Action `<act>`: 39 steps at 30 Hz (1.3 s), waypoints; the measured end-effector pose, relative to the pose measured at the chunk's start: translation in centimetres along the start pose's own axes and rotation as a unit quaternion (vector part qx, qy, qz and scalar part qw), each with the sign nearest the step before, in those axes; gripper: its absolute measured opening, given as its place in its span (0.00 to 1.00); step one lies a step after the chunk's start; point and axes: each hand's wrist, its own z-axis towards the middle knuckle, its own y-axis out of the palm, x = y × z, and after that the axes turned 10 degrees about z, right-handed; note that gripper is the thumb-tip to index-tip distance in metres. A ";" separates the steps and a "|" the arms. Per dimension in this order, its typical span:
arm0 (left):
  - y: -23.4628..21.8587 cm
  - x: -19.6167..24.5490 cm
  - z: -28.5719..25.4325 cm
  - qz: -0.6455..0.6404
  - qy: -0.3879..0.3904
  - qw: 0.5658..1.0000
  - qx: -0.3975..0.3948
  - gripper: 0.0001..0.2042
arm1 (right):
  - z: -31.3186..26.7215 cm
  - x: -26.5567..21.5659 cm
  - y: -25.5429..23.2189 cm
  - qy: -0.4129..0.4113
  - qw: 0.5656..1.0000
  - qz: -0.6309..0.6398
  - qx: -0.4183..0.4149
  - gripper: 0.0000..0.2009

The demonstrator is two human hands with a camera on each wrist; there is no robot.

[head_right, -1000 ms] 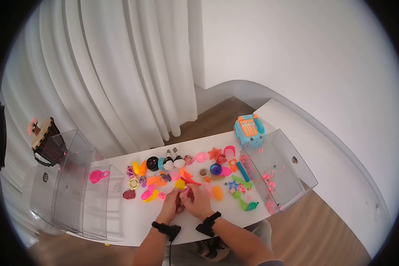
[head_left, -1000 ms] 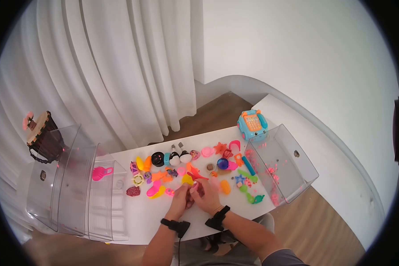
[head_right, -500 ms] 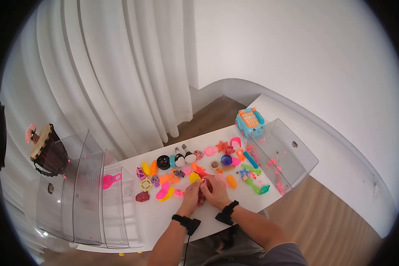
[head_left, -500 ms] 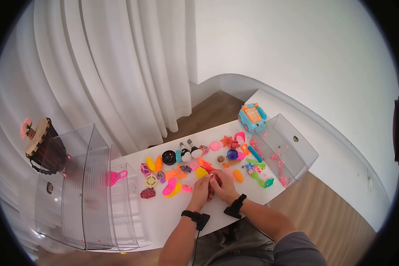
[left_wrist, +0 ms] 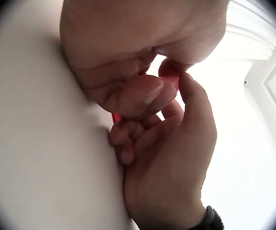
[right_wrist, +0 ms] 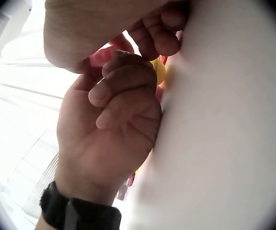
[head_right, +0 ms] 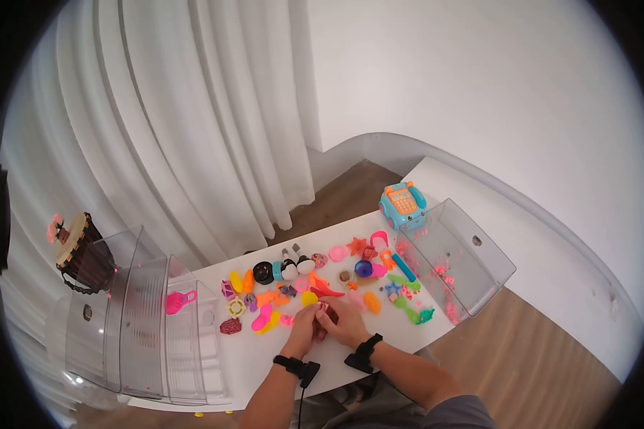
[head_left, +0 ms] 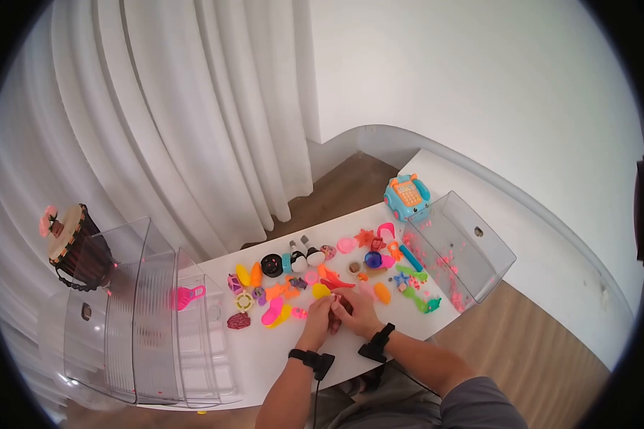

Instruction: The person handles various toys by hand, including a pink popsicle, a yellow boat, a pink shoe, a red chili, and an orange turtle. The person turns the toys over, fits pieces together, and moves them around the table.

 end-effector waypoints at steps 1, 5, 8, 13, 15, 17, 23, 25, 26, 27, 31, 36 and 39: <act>-0.1 0.1 0.0 -0.001 0.002 1.000 0.003 0.16 | 0.1 -0.1 0.0 -0.002 1.000 0.000 -0.003 0.20; -0.3 0.1 -0.3 -0.004 -0.015 1.000 0.018 0.15 | 0.1 0.3 0.1 -0.004 1.000 0.016 -0.021 0.22; -0.5 0.2 -0.2 -0.014 -0.002 1.000 0.018 0.15 | 0.3 0.8 0.1 -0.030 0.999 -0.023 -0.027 0.23; -0.1 -0.3 -0.3 -0.041 0.029 0.998 0.032 0.13 | 0.3 0.2 0.1 -0.033 0.995 -0.088 -0.034 0.25; 0.2 -0.6 -0.4 -0.034 0.036 0.998 0.048 0.13 | 0.4 0.4 0.3 -0.045 0.996 -0.063 -0.031 0.24; 0.2 -0.8 -0.1 -0.011 0.041 0.997 0.060 0.13 | 0.6 0.8 0.7 -0.057 0.998 -0.033 -0.016 0.23; 0.3 -0.8 0.1 0.056 0.036 0.996 0.051 0.10 | 0.4 0.7 0.2 -0.120 0.990 -0.071 0.005 0.27; 0.3 -0.9 0.0 0.062 0.039 0.996 0.053 0.09 | 0.3 0.2 0.0 -0.071 0.995 -0.071 -0.014 0.27; 0.2 -0.8 0.0 0.066 0.046 0.995 0.052 0.09 | 0.3 0.3 0.0 -0.067 0.995 -0.067 -0.018 0.27; 0.1 -0.8 0.1 0.066 0.042 0.995 0.057 0.09 | 0.5 0.4 0.0 -0.061 0.997 -0.051 -0.017 0.28; 0.1 -1.3 0.4 0.063 0.059 0.995 0.054 0.09 | 0.6 0.3 -0.3 -0.053 0.998 -0.027 -0.031 0.25; -0.2 -0.5 0.0 0.017 0.016 0.999 0.034 0.13 | 0.7 0.3 -0.4 -0.013 0.999 0.013 -0.030 0.25; -0.7 -0.3 0.2 -0.084 -0.025 0.996 0.003 0.18 | 0.7 1.0 -0.4 -0.010 0.999 0.017 -0.033 0.26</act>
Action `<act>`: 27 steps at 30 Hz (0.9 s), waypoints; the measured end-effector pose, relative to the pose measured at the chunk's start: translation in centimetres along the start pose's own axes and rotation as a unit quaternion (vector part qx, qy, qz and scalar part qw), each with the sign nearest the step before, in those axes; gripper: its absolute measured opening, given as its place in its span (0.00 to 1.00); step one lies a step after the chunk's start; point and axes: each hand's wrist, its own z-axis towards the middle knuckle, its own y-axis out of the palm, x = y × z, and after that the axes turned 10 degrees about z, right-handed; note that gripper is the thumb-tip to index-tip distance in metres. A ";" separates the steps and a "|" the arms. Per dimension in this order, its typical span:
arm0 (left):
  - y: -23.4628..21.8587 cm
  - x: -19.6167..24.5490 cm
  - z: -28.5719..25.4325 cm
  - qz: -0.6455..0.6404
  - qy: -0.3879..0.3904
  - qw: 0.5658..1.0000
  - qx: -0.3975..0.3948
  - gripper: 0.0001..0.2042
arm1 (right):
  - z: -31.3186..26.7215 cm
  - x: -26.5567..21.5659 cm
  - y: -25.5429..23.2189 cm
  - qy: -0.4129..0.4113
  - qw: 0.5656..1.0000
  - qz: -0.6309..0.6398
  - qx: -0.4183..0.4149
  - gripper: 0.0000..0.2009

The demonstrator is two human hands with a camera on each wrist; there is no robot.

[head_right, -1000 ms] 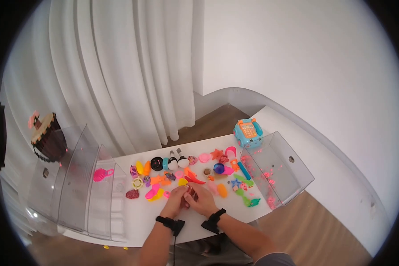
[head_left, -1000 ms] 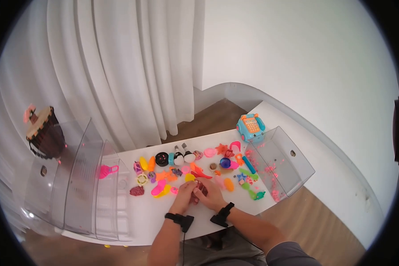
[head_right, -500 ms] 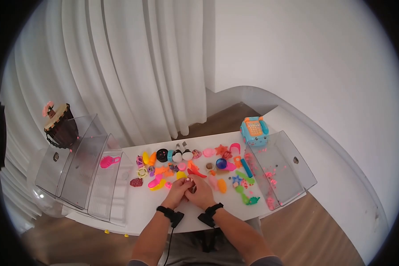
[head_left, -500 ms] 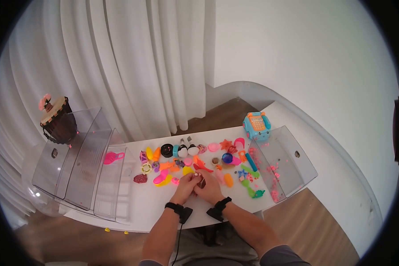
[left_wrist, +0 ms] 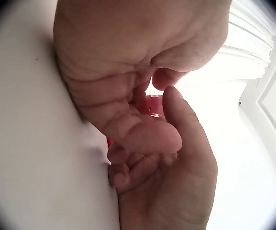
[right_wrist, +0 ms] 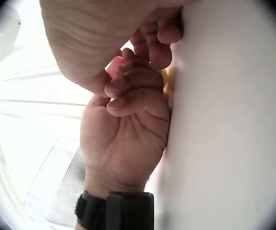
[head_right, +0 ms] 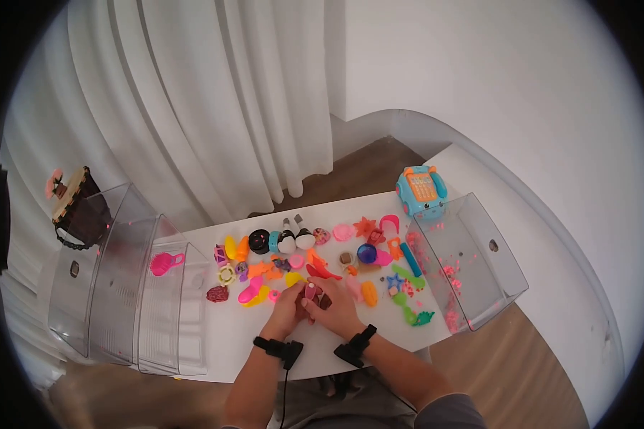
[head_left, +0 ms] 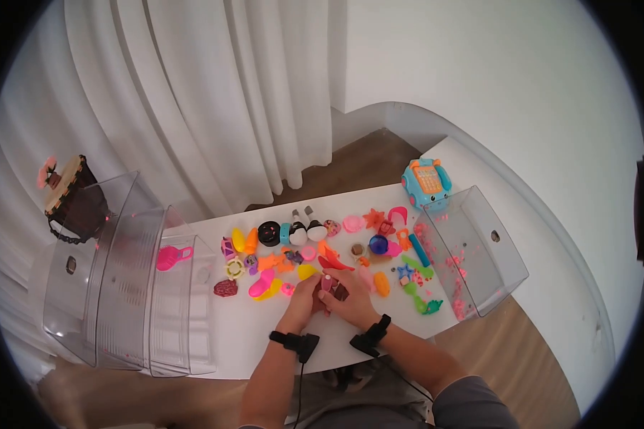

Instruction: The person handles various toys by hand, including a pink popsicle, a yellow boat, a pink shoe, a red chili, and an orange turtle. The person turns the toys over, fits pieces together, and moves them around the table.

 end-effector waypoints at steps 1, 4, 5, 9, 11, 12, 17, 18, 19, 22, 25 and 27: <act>-0.2 -0.2 0.1 0.006 -0.001 1.000 -0.009 0.19 | 0.0 0.1 0.0 -0.017 1.000 -0.018 -0.004 0.26; -0.8 -0.7 0.2 0.007 0.003 1.000 -0.027 0.19 | -0.1 -0.1 0.1 0.000 1.000 0.023 -0.009 0.26; -1.0 -0.7 0.2 0.002 0.008 0.999 -0.036 0.19 | 0.0 -0.3 0.1 -0.001 1.000 0.023 -0.011 0.26; -1.8 -0.7 0.0 -0.029 0.024 0.997 -0.074 0.18 | 0.0 -0.4 0.0 -0.023 0.999 -0.022 -0.013 0.26; -2.5 -1.0 0.3 -0.083 0.027 0.986 -0.139 0.17 | 0.1 -0.3 0.0 -0.032 0.999 -0.029 -0.015 0.26; -2.7 -1.3 0.4 -0.087 0.027 0.986 -0.138 0.17 | 0.1 -0.3 0.0 -0.034 0.999 -0.028 -0.015 0.26; -3.2 -1.4 0.7 -0.084 0.013 0.986 -0.146 0.16 | -0.2 -0.8 -0.3 -0.036 0.999 -0.012 0.006 0.26; -3.3 -1.3 0.7 -0.089 0.014 0.986 -0.142 0.16 | -0.1 -0.9 -0.3 -0.039 0.999 -0.011 -0.003 0.26; -3.5 -1.4 0.9 -0.082 0.010 0.987 -0.141 0.16 | -0.1 -0.9 -0.3 -0.044 0.999 -0.011 -0.013 0.26; -3.7 -1.5 0.8 -0.111 0.024 0.980 -0.164 0.16 | 0.0 -0.5 -0.3 -0.046 0.999 0.009 -0.017 0.26; -2.7 -0.8 0.3 -0.099 0.009 0.988 -0.121 0.16 | 0.1 -0.9 -0.5 -0.063 0.998 -0.019 -0.008 0.25; -1.8 -0.5 0.0 -0.101 -0.005 0.992 -0.075 0.16 | 0.1 -0.3 -0.3 -0.074 0.997 -0.019 -0.002 0.25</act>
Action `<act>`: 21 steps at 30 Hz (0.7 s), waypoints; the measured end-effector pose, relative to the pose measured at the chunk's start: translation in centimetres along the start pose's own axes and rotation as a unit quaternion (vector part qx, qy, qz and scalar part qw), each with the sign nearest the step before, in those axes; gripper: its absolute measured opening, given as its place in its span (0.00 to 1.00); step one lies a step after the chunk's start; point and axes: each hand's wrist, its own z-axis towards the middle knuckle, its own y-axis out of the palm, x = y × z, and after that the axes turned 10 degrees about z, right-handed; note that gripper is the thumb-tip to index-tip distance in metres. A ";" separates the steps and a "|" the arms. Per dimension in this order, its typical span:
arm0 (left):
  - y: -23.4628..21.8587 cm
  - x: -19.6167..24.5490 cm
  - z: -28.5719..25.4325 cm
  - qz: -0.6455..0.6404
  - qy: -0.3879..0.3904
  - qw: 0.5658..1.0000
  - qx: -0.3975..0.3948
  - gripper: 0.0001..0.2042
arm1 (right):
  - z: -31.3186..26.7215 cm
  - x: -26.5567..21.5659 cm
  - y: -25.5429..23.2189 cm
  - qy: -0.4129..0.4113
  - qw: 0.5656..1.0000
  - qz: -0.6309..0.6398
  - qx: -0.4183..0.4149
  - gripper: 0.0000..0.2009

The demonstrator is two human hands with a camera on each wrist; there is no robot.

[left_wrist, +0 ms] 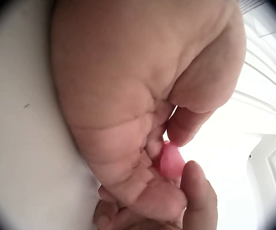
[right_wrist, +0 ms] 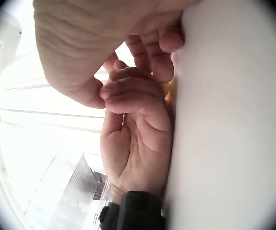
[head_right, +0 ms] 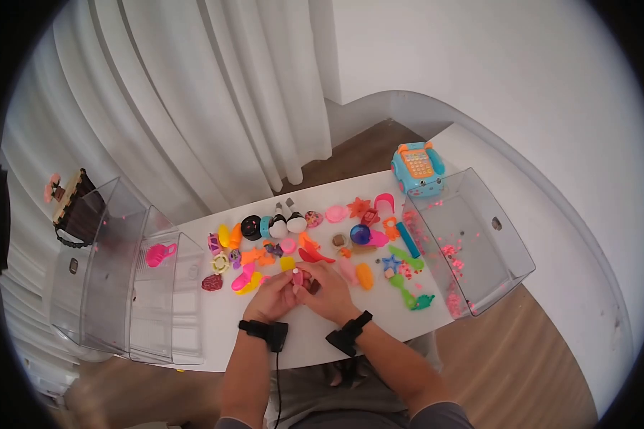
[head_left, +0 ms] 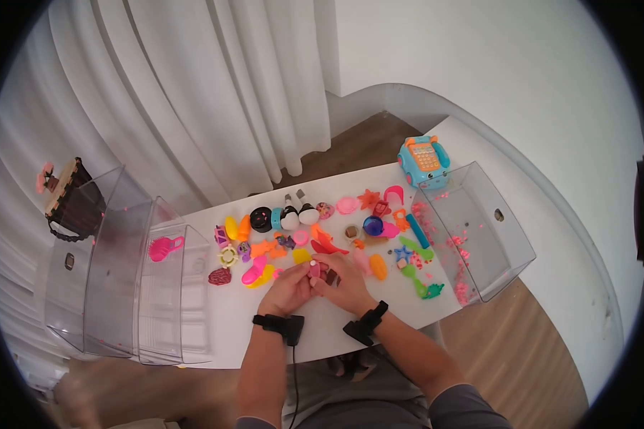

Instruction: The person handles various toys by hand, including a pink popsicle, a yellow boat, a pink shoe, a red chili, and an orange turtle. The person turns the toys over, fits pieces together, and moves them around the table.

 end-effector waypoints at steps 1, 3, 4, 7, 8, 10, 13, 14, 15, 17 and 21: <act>0.3 0.1 0.0 -0.003 0.001 1.000 -0.001 0.16 | 0.0 0.3 0.0 -0.010 1.000 -0.001 0.005 0.25; 0.4 0.3 -0.1 0.019 -0.004 1.000 -0.005 0.15 | -0.1 0.5 -0.1 -0.001 1.000 0.016 0.001 0.25; 0.1 0.2 -0.2 0.017 -0.002 1.000 -0.002 0.15 | -0.2 0.5 0.0 0.009 0.999 0.037 0.001 0.24; -1.3 -0.1 0.1 0.000 0.020 0.998 -0.056 0.14 | -0.2 0.9 0.1 0.021 0.997 0.073 -0.002 0.24; -1.5 -0.2 0.2 -0.001 0.026 0.996 -0.083 0.14 | -0.2 1.1 0.2 0.022 0.997 0.074 -0.005 0.24; -1.7 -0.3 0.3 -0.003 0.030 0.993 -0.111 0.15 | -0.3 1.3 0.1 0.071 0.990 0.125 -0.002 0.24; -1.3 -0.1 0.3 -0.007 0.013 0.995 -0.096 0.15 | -0.2 0.8 -0.1 0.057 0.991 0.118 -0.005 0.24; -0.6 0.2 0.2 0.001 0.001 0.998 -0.060 0.15 | -0.1 0.5 -0.2 0.058 0.991 0.117 -0.005 0.24; -0.3 0.3 0.0 0.008 -0.011 1.000 -0.023 0.14 | 0.0 0.2 -0.2 0.030 0.996 0.090 -0.005 0.24; -2.2 -0.5 0.7 -0.017 -0.004 0.998 -0.066 0.14 | 0.0 0.1 -0.1 0.000 0.998 0.062 -0.008 0.25; -0.6 -0.1 -0.3 -0.051 0.002 0.997 -0.051 0.15 | 0.1 0.2 0.1 0.003 0.998 0.056 -0.011 0.24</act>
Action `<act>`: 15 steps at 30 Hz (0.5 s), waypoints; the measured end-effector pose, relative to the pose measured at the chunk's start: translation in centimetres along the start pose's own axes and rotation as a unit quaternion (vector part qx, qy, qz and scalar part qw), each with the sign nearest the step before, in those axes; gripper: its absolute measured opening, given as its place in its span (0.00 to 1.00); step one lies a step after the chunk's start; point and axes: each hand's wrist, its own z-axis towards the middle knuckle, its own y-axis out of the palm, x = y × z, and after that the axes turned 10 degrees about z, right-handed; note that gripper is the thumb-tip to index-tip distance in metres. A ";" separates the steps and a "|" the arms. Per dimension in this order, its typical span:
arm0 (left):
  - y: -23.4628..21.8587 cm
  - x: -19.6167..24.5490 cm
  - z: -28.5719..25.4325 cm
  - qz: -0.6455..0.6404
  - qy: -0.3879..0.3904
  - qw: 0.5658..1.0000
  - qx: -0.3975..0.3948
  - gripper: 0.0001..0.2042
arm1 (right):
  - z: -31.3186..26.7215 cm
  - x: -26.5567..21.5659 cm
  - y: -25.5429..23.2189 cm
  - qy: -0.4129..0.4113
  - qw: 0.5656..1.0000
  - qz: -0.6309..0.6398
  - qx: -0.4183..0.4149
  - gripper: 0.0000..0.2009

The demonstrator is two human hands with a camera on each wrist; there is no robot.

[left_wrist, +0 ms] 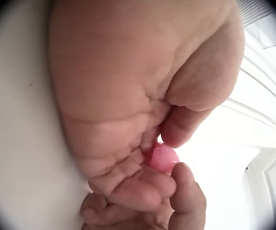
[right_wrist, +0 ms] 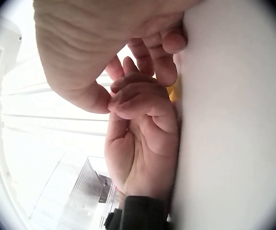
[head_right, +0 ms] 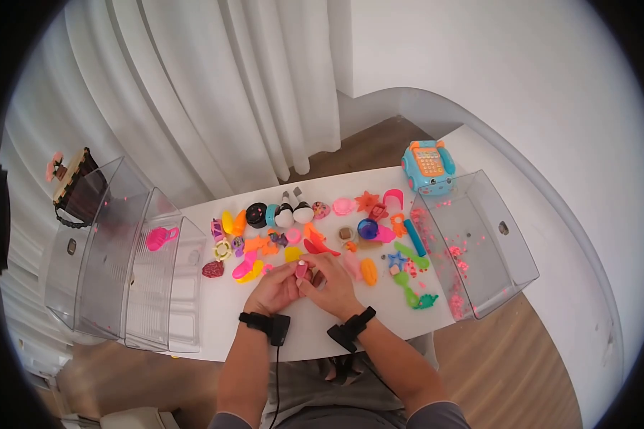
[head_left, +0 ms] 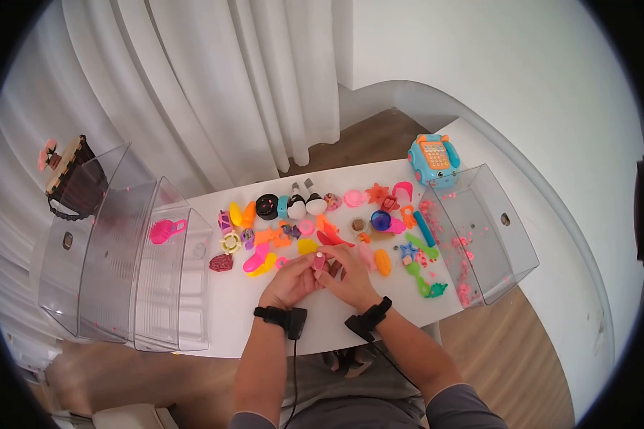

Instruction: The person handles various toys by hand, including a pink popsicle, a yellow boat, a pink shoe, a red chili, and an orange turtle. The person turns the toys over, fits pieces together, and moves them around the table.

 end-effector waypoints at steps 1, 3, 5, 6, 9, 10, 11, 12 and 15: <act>1.0 0.0 -0.3 -0.001 0.000 1.000 0.001 0.15 | 0.0 -0.1 0.0 0.000 1.000 0.001 0.005 0.24; 2.2 -0.3 -0.6 0.006 0.016 1.000 0.022 0.17 | 0.0 -0.6 0.0 0.016 1.000 -0.009 0.007 0.23; 1.2 -0.9 -0.5 -0.002 0.016 1.000 0.005 0.18 | 0.0 -0.6 0.0 0.029 0.999 -0.018 0.011 0.21; 0.7 -1.2 -0.5 -0.010 0.016 1.000 -0.012 0.19 | 0.0 -0.5 0.0 0.028 0.999 -0.020 0.008 0.23; 0.2 -1.1 0.0 -0.006 0.005 1.000 -0.008 0.18 | -0.1 0.1 -0.1 0.036 0.999 -0.004 0.008 0.24; 0.2 -0.9 0.1 -0.006 0.003 1.000 -0.011 0.18 | 0.0 0.0 -0.1 0.045 0.999 0.012 0.011 0.24; 0.2 -0.9 0.2 -0.005 -0.001 1.000 -0.013 0.17 | -0.2 -0.1 -0.2 0.050 0.999 0.011 0.017 0.24; 0.2 -0.8 0.2 -0.005 -0.002 1.000 -0.012 0.16 | -0.1 -0.4 -0.1 0.056 0.998 0.011 0.020 0.25; -0.3 -1.0 0.4 0.011 0.005 1.000 -0.018 0.18 | -0.2 0.3 0.1 0.059 0.998 0.012 0.025 0.26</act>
